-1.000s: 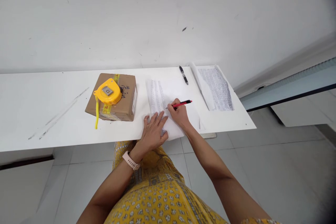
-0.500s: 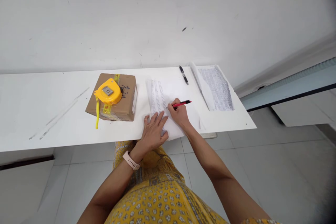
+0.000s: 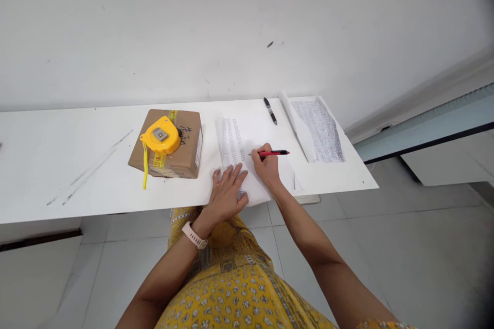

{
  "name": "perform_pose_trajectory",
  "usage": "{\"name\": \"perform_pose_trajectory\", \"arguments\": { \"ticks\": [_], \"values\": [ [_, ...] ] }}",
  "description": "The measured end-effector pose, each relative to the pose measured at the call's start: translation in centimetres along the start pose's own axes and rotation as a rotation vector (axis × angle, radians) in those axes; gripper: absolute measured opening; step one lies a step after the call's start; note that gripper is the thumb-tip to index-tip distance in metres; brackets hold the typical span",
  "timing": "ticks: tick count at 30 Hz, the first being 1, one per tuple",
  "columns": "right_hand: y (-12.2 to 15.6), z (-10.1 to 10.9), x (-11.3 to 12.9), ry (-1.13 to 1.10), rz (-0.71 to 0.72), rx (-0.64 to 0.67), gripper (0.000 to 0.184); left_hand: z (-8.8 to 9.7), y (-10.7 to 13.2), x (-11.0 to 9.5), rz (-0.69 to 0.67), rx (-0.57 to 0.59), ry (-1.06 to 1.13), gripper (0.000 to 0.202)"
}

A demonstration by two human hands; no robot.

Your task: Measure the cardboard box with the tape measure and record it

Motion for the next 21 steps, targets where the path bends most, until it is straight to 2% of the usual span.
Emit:
{"name": "perform_pose_trajectory", "arguments": {
  "ticks": [3, 5, 7, 9, 11, 13, 15, 17, 19, 21],
  "values": [
    [0.4, 0.6, 0.6, 0.044, 0.117, -0.085, 0.013, 0.7, 0.5, -0.7, 0.003, -0.013, 0.002, 0.057],
    [0.6, 0.3, 0.8, 0.175, 0.206, -0.075, 0.020, 2.7, 1.5, -1.5, -0.024, -0.066, -0.002, 0.054],
    [0.6, -0.3, 0.5, 0.357, 0.219, -0.035, 0.032, 6.3, 2.8, -2.1, -0.048, -0.195, -0.030, 0.046],
    [0.5, -1.1, 0.0, 0.503, 0.190, -0.009, 0.044, 11.1, 4.2, -1.8, 0.001, -0.413, -0.086, 0.037],
    [0.5, -1.7, -0.3, 0.547, 0.174, -0.023, 0.056, 15.8, 5.3, -0.3, 0.115, -0.648, -0.143, 0.034],
    [0.6, -1.9, -0.4, 0.526, 0.175, -0.064, 0.057, 19.0, 5.6, 2.1, 0.226, -0.764, -0.183, 0.047],
    [0.7, -1.8, -0.3, 0.498, 0.177, -0.103, 0.049, 20.6, 5.0, 4.7, 0.323, -0.738, -0.179, 0.067],
    [1.0, -1.5, 0.3, 0.466, 0.188, -0.124, 0.043, 21.1, 4.5, 6.7, 0.376, -0.686, -0.108, 0.073],
    [1.3, -0.8, 1.7, 0.400, 0.217, -0.153, 0.039, 21.2, 4.7, 7.3, 0.376, -0.717, 0.043, 0.071],
    [1.7, 0.3, 4.4, 0.272, 0.234, -0.200, 0.037, 21.2, 5.6, 6.7, 0.330, -0.785, 0.329, 0.070]
  ]
}}
Point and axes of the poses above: each hand's wrist, its own y-axis away from the middle knuckle, its own z-axis out of the back of the hand, x = y × z, the point moved 5 cm from there along -y, towards the middle knuckle, and after that the axes turned 5 degrees about y, right-handed, at the moved point
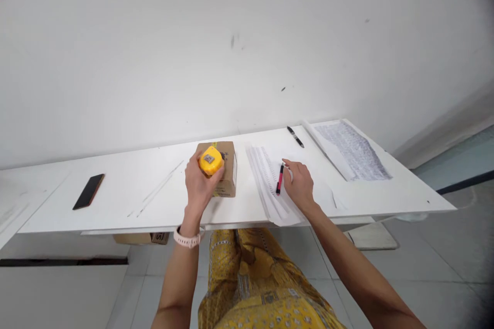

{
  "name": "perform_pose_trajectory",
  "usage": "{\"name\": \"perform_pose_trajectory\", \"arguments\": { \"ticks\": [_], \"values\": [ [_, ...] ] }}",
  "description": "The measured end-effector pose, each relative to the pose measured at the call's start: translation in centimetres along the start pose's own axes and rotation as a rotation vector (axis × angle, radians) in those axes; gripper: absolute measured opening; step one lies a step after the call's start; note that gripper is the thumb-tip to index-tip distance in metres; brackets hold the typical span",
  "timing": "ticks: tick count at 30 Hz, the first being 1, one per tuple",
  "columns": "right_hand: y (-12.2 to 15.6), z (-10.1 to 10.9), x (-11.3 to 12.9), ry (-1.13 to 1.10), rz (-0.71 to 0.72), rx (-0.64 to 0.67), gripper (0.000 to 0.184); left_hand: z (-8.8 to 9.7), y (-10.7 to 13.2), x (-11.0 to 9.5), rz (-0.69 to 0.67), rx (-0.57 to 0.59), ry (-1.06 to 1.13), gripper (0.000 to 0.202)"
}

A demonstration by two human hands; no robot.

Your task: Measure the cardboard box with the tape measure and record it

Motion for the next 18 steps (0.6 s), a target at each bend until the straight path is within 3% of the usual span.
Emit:
{"name": "perform_pose_trajectory", "arguments": {
  "ticks": [2, 3, 6, 8, 10, 14, 18],
  "values": [
    [-0.6, 1.9, 3.1, -0.208, -0.044, -0.005, 0.037, 0.2, 1.7, -0.7, 0.098, 0.071, 0.402, 0.068],
    [-1.0, 2.4, 4.9, -0.354, -0.091, 0.064, 0.037, 0.0, 2.7, -1.2, 0.153, 0.137, 0.605, 0.067],
    [-1.1, 2.5, 11.0, -0.833, -0.200, 0.519, 0.049, -0.4, 5.7, -2.3, 0.282, 0.275, 0.984, 0.066],
    [-0.6, 2.4, 14.3, -0.990, -0.219, 0.760, 0.055, -0.5, 7.5, -2.1, 0.339, 0.277, 1.027, 0.067],
    [-0.1, 2.2, 16.1, -1.002, -0.212, 0.888, 0.049, -0.3, 9.0, -1.5, 0.382, 0.247, 1.011, 0.067],
    [-0.3, 1.3, 17.2, -0.909, -0.180, 1.017, 0.033, 0.8, 11.2, -0.4, 0.409, 0.224, 0.970, 0.067],
    [-4.9, -0.5, 18.2, -0.839, -0.055, 0.983, 0.027, 2.1, 12.2, 0.0, 0.491, 0.370, 0.979, 0.075]
  ]
}}
Point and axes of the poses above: each hand's wrist, its own y-axis away from the middle knuckle, its own z-axis out of the back of the hand, x = y × z, the point moved 5 cm from there along -y, towards the middle knuckle, and after that the axes turned 5 degrees about y, right-handed, at the moved point
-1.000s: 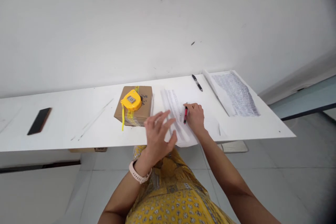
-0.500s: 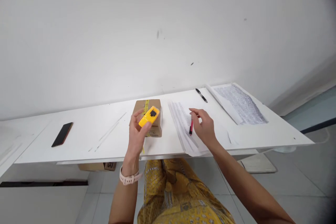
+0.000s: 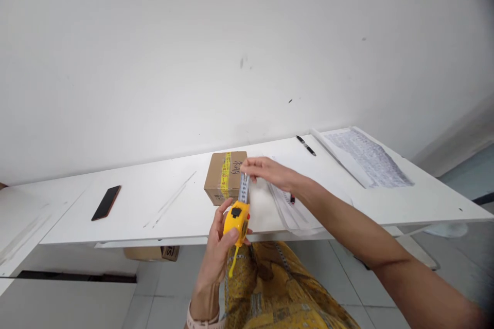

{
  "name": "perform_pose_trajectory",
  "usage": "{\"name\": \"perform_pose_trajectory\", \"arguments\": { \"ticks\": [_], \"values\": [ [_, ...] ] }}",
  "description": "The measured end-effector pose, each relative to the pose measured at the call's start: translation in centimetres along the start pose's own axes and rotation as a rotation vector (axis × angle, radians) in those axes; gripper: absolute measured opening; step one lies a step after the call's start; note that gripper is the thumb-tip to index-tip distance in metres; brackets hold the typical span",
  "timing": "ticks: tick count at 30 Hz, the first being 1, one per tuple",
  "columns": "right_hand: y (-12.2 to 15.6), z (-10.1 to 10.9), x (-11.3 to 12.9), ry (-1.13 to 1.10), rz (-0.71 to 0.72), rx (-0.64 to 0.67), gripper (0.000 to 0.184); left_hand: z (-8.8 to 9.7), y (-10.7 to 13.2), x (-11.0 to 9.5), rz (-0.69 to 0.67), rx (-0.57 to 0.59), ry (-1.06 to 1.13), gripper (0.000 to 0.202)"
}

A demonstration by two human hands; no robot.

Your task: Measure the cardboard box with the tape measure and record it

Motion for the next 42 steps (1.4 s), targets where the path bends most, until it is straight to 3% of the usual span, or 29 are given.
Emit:
{"name": "perform_pose_trajectory", "arguments": {
  "ticks": [4, 6, 9, 13, 19, 26, 34, 38, 42],
  "values": [
    [-6.6, 3.6, 0.1, 0.224, 0.009, -0.186, 0.023, 1.0, -0.2, -0.6, 0.190, 0.098, 0.013, 0.080],
    [-9.5, 4.4, -0.7, 0.364, -0.011, -0.179, 0.023, 1.6, -1.0, -1.2, 0.205, 0.080, 0.015, 0.071],
    [-12.4, 4.4, -2.5, 0.486, -0.058, -0.170, 0.025, 2.1, -2.7, -2.2, 0.203, 0.003, 0.039, 0.059],
    [-14.0, 3.5, -4.5, 0.517, -0.096, -0.189, 0.035, 2.1, -4.4, -3.0, 0.224, -0.023, 0.059, 0.054],
    [-13.5, 2.8, -6.6, 0.423, -0.139, -0.204, 0.037, 2.9, -3.8, -2.0, 0.295, -0.062, 0.073, 0.054],
    [-13.1, 2.3, -7.9, 0.109, -0.138, -0.241, 0.046, 2.8, -2.8, -1.0, 0.262, -0.086, 0.029, 0.060],
    [-13.1, 2.2, -7.7, 0.121, -0.105, -0.270, 0.044, 3.0, -3.2, -0.6, 0.267, -0.087, 0.051, 0.055],
    [-12.3, 3.3, -5.1, 0.193, -0.029, -0.314, 0.039, 4.5, -3.3, -3.0, 0.208, -0.056, 0.002, 0.054],
    [-8.7, 4.6, -0.9, 0.117, 0.124, -0.341, 0.029, 7.4, -4.2, -7.9, 0.184, 0.082, -0.139, 0.064]
  ]
}}
Point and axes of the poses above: each hand's wrist, its own y-axis away from the middle knuckle, its own z-axis out of the back of the hand, x = y × z, the point moved 5 cm from there along -y, towards the middle knuckle, and after that the axes turned 5 degrees about y, right-handed, at the moved point
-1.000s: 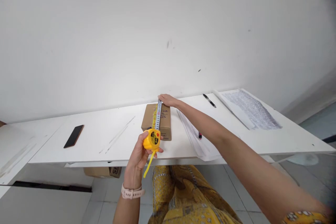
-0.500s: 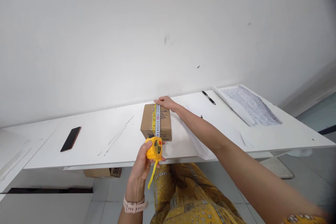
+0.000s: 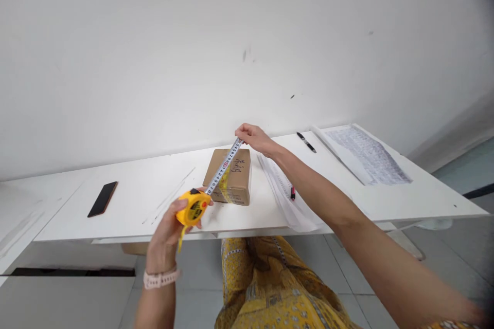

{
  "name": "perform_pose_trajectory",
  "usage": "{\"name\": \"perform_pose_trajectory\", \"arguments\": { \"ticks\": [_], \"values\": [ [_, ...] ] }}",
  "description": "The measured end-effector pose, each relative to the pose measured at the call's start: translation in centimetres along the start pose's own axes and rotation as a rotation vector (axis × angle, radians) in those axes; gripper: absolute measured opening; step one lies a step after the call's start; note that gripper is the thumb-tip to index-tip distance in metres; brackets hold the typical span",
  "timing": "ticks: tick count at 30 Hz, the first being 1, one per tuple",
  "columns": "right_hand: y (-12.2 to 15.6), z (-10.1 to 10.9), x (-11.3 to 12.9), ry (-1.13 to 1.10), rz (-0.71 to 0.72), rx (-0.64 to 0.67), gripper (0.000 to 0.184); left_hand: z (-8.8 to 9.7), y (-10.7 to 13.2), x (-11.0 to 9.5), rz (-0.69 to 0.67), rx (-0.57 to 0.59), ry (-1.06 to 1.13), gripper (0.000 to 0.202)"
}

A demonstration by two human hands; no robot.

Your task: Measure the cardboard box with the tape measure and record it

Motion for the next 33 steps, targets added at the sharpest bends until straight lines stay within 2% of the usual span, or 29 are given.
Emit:
{"name": "perform_pose_trajectory", "arguments": {
  "ticks": [2, 5, 9, 12, 15, 19, 25, 33],
  "values": [
    [2.5, 0.7, 1.1, -0.013, 0.002, 0.008, 0.028, 2.2, -0.7, -2.4, -0.021, 0.026, -0.070, 0.066],
    [6.9, 0.2, 0.3, 0.019, -0.060, -0.013, 0.035, 5.5, -3.2, -5.1, -0.057, -0.044, -0.103, 0.063],
    [11.6, -2.0, -2.5, 0.012, -0.123, -0.053, 0.040, 7.6, -7.1, -5.7, -0.017, -0.071, -0.149, 0.057],
    [12.9, -3.0, -3.9, 0.049, -0.141, -0.098, 0.041, 8.2, -9.0, -5.1, 0.046, -0.069, -0.171, 0.053],
    [12.9, -3.6, -4.2, 0.089, -0.149, -0.075, 0.040, 8.6, -9.9, -4.7, 0.065, -0.074, -0.211, 0.052],
    [12.6, -4.3, -3.9, 0.108, -0.162, -0.014, 0.038, 8.6, -10.5, -4.3, 0.074, -0.034, -0.257, 0.054],
    [12.6, -4.9, -3.8, 0.050, -0.146, 0.060, 0.039, 7.3, -11.5, -3.4, 0.115, 0.087, -0.315, 0.053],
    [13.2, -4.9, -4.2, -0.036, -0.169, 0.029, 0.042, 7.2, -11.8, -2.9, 0.098, 0.141, -0.315, 0.052]
  ]
}}
Point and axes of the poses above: each hand's wrist, its own y-axis away from the middle knuckle, its own z-axis out of the back of the hand, x = y × z, the point moved 5 cm from there along -y, towards the middle knuckle, and after that the axes turned 5 degrees about y, right-handed, at the moved point
